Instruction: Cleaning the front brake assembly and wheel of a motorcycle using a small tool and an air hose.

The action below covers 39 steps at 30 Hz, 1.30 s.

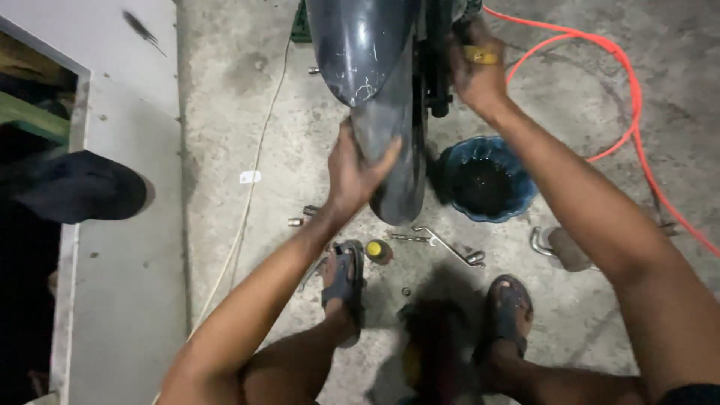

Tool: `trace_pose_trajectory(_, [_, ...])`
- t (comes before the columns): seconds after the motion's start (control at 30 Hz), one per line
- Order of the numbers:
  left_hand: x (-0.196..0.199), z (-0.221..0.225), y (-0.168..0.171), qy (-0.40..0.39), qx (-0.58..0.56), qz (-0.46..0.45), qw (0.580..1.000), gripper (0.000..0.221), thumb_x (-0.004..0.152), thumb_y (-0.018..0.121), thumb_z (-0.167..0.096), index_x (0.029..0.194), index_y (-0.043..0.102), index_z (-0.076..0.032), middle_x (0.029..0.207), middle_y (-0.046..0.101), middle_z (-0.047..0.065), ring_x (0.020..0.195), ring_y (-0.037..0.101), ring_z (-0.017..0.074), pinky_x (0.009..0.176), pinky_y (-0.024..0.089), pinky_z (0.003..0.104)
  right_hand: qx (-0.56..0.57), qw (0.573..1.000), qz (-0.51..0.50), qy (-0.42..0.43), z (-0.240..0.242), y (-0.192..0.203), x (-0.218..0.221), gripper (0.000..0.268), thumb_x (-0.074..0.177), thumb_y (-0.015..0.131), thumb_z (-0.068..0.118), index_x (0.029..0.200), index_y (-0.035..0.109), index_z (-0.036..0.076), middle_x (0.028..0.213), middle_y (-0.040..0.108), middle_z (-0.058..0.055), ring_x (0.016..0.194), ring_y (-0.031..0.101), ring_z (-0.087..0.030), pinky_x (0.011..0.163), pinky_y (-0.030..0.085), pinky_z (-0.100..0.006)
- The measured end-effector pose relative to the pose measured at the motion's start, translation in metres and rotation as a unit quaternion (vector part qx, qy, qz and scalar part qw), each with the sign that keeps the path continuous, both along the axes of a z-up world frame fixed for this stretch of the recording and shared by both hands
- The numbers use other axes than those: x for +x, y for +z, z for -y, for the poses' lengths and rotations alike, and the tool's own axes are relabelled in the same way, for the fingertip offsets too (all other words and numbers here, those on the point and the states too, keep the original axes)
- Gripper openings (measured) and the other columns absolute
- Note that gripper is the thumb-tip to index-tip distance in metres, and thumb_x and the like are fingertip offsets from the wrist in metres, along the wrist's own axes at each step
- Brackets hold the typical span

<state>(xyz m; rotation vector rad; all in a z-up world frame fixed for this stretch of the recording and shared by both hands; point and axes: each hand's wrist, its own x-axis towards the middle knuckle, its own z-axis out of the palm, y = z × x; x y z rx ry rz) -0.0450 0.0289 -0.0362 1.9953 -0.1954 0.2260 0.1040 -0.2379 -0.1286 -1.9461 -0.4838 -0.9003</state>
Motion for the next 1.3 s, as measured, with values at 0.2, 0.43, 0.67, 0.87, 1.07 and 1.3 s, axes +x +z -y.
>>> trace_pose_trajectory(0.2, [-0.04, -0.049, -0.097, -0.184, 0.036, -0.033, 0.982, 0.12, 0.069, 0.089, -0.034, 0.153, 0.015, 0.01, 0.146, 0.036, 0.044, 0.132, 0.041, 0.0642, 0.11, 0.041, 0.067, -0.114, 0.983, -0.146, -0.008, -0.003, -0.047, -0.018, 0.03, 0.105, 0.07, 0.027, 0.085, 0.07, 0.006, 0.076, 0.072, -0.015, 0.074, 0.072, -0.038, 0.056, 0.051, -0.043])
trace_pose_trajectory(0.43, [0.033, -0.069, -0.057, -0.103, -0.051, -0.059, 0.992, 0.056, 0.103, 0.047, -0.034, 0.141, 0.045, 0.006, 0.131, 0.063, 0.032, 0.123, 0.061, 0.0478, 0.103, 0.047, 0.059, 0.013, 0.978, -0.195, -0.075, -0.011, 0.009, -0.012, 0.025, 0.102, 0.076, 0.024, 0.111, 0.068, 0.002, 0.098, 0.072, -0.02, 0.098, 0.07, -0.044, 0.077, 0.056, -0.051])
trace_pose_trajectory(0.67, [-0.031, 0.007, -0.005, -0.086, -0.032, -0.078, 0.993, 0.085, 0.084, 0.082, -0.044, 0.143, 0.039, -0.001, 0.136, 0.058, 0.035, 0.126, 0.057, 0.0533, 0.104, 0.047, 0.061, -0.053, 0.949, -0.31, -0.001, 0.018, -0.045, -0.033, 0.029, 0.1, 0.071, 0.025, 0.092, 0.073, -0.003, 0.085, 0.071, -0.027, 0.091, 0.071, -0.042, 0.074, 0.053, -0.053])
trace_pose_trajectory(0.87, [-0.036, -0.058, -0.153, -0.276, 0.408, -0.034, 0.87, 0.067, 0.074, 0.078, 0.003, 0.134, 0.048, -0.001, 0.129, 0.061, 0.022, 0.117, 0.063, 0.0476, 0.097, 0.056, 0.054, 0.038, 0.995, -0.091, -0.02, -0.006, -0.019, -0.003, 0.033, 0.11, 0.066, 0.03, 0.088, 0.069, 0.004, 0.077, 0.072, -0.016, 0.076, 0.074, -0.038, 0.068, 0.056, -0.044])
trace_pose_trajectory(1.07, [0.062, -0.104, -0.077, -0.05, 0.139, -0.017, 0.989, 0.049, 0.11, 0.051, -0.037, 0.132, 0.059, 0.007, 0.12, 0.066, 0.033, 0.118, 0.062, 0.0474, 0.096, 0.052, 0.061, -0.173, 0.911, -0.374, 0.038, 0.046, -0.13, -0.035, 0.033, 0.089, 0.069, 0.035, 0.071, 0.074, 0.007, 0.07, 0.072, -0.015, 0.079, 0.073, -0.039, 0.075, 0.055, -0.048])
trace_pose_trajectory(1.3, [0.044, -0.014, -0.024, -0.085, -0.114, -0.085, 0.986, 0.064, 0.084, 0.075, -0.046, 0.13, 0.063, -0.003, 0.129, 0.071, 0.015, 0.119, 0.069, 0.0254, 0.102, 0.056, 0.037, 0.024, 0.999, -0.047, -0.01, -0.009, 0.019, -0.035, 0.028, 0.113, 0.067, 0.016, 0.091, 0.051, 0.008, 0.072, 0.053, -0.006, 0.066, 0.044, -0.016, 0.058, 0.033, -0.036])
